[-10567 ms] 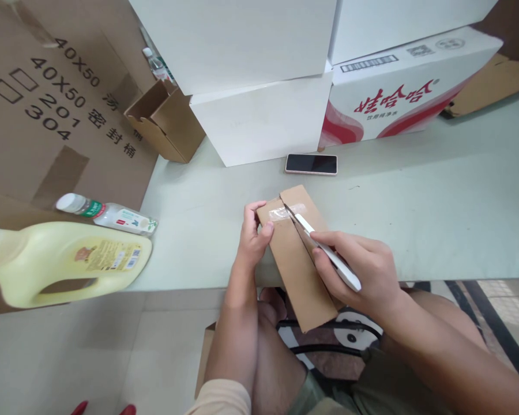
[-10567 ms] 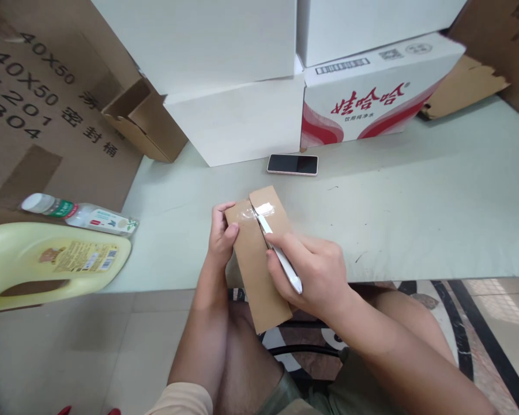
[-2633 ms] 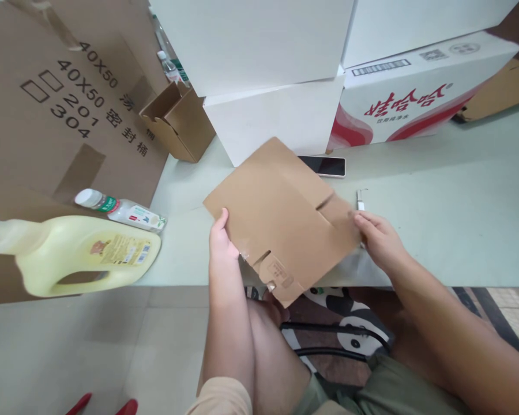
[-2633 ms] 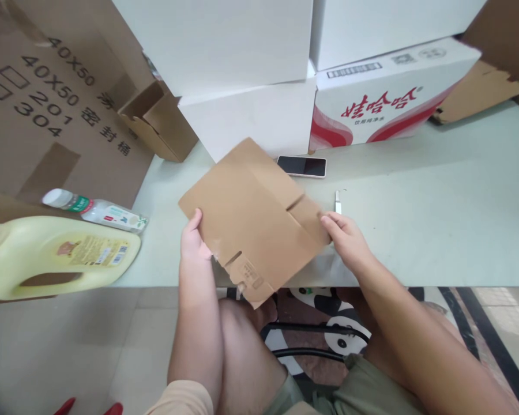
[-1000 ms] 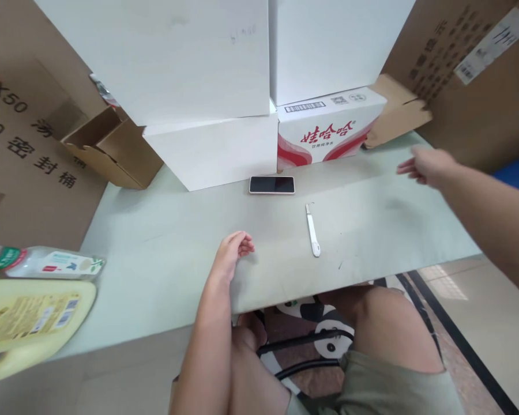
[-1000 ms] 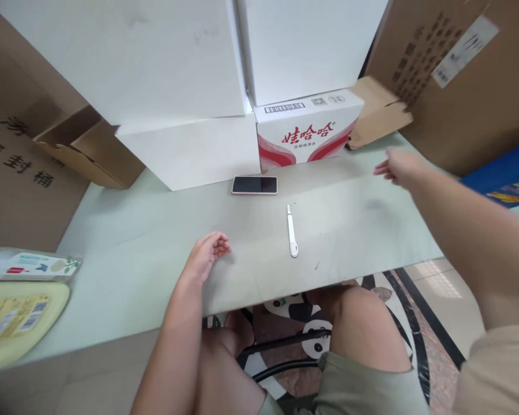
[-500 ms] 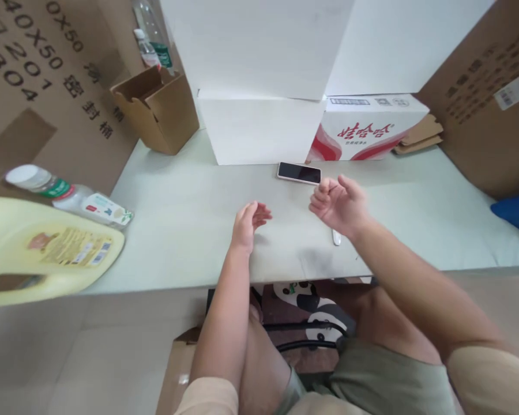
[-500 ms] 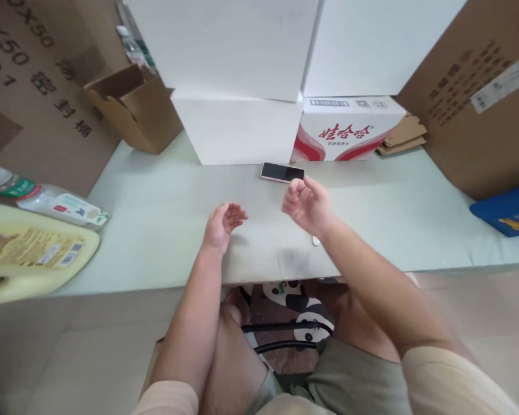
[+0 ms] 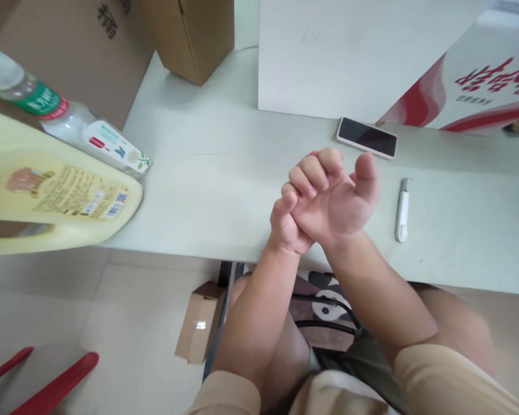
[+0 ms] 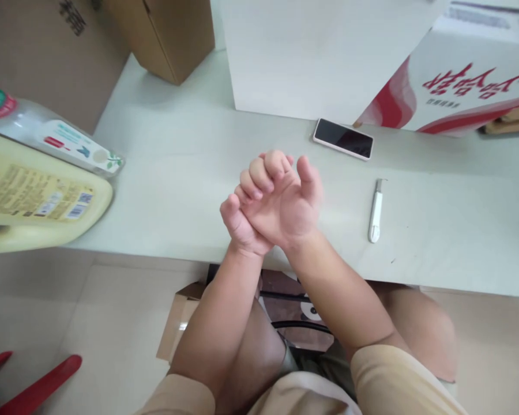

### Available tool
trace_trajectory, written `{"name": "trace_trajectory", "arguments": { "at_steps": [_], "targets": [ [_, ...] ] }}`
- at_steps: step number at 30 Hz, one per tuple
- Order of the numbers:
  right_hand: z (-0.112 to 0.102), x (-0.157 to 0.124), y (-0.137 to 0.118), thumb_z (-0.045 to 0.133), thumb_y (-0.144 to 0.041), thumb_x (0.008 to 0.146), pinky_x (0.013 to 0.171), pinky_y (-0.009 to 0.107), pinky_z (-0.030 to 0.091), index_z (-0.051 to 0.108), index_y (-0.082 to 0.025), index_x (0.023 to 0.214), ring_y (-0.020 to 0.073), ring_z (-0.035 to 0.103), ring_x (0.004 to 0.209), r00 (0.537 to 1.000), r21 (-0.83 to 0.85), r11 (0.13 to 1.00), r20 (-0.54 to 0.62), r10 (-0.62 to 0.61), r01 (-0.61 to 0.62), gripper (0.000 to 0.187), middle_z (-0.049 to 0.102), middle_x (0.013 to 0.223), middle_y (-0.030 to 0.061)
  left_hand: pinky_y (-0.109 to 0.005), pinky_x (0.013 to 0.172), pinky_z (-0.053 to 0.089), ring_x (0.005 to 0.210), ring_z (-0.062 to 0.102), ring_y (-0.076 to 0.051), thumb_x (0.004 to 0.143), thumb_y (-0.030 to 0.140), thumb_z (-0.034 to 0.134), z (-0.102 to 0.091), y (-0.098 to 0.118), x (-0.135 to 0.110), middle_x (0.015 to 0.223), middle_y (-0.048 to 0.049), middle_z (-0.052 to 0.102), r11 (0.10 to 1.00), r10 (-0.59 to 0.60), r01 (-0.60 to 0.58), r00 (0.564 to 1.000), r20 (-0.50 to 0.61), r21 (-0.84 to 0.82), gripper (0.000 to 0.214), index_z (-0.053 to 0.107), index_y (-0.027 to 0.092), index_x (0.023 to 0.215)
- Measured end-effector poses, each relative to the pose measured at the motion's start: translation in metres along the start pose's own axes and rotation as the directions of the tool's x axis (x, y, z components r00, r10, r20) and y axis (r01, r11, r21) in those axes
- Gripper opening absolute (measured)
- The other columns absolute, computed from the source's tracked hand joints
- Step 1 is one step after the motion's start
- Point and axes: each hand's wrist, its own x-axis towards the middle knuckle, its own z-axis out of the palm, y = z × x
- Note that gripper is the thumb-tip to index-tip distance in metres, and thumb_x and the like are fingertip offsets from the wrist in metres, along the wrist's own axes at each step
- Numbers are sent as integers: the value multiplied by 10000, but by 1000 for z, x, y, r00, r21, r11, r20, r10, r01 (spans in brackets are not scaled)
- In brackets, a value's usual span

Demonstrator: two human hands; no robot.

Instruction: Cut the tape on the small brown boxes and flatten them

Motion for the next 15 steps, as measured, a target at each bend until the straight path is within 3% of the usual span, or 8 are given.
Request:
{"name": "trace_trajectory", "arguments": {
  "at_steps": [3, 6, 11, 15],
  "targets": [
    [-7, 11, 12, 622, -758, 783, 477, 295, 402, 393, -252, 623, 140, 350, 515, 997, 40, 999, 71, 6, -9, 578, 347, 568, -50, -477, 1318, 244, 1556, 319, -302, 783, 462, 648, -2, 10, 4, 1052, -8, 639, 999, 40, -40, 999, -5, 20, 303, 556, 236, 963],
    [-12, 18, 19, 632, -787, 750, 470, 300, 411, 387, -253, 621, 141, 351, 509, 992, 72, 997, 118, 30, -39, 601, 360, 559, -52, -482, 1309, 254, 1548, 337, -294, 814, 408, 610, -2, 15, 7, 993, 1, 632, 997, 76, -77, 997, 21, 25, 236, 579, 221, 955],
    [-17, 22, 25, 630, -823, 715, 473, 309, 436, 374, -258, 625, 144, 342, 502, 990, 115, 986, 84, 112, -121, 627, 372, 538, -54, -516, 1268, 299, 1533, 344, -339, 938, 471, 491, -6, 20, 7, 1228, -24, 640, 980, 142, -149, 988, 65, 128, 361, 584, 175, 1122],
    [-20, 22, 30, 655, -800, 714, 487, 314, 444, 398, -267, 645, 150, 363, 515, 985, 117, 980, 87, 151, -161, 596, 373, 544, -50, -469, 1259, 317, 1569, 248, -326, 947, 534, 443, -12, 24, 4, 1306, -20, 630, 937, 148, -152, 988, 35, 314, 453, 606, 192, 1196]
  ]
}}
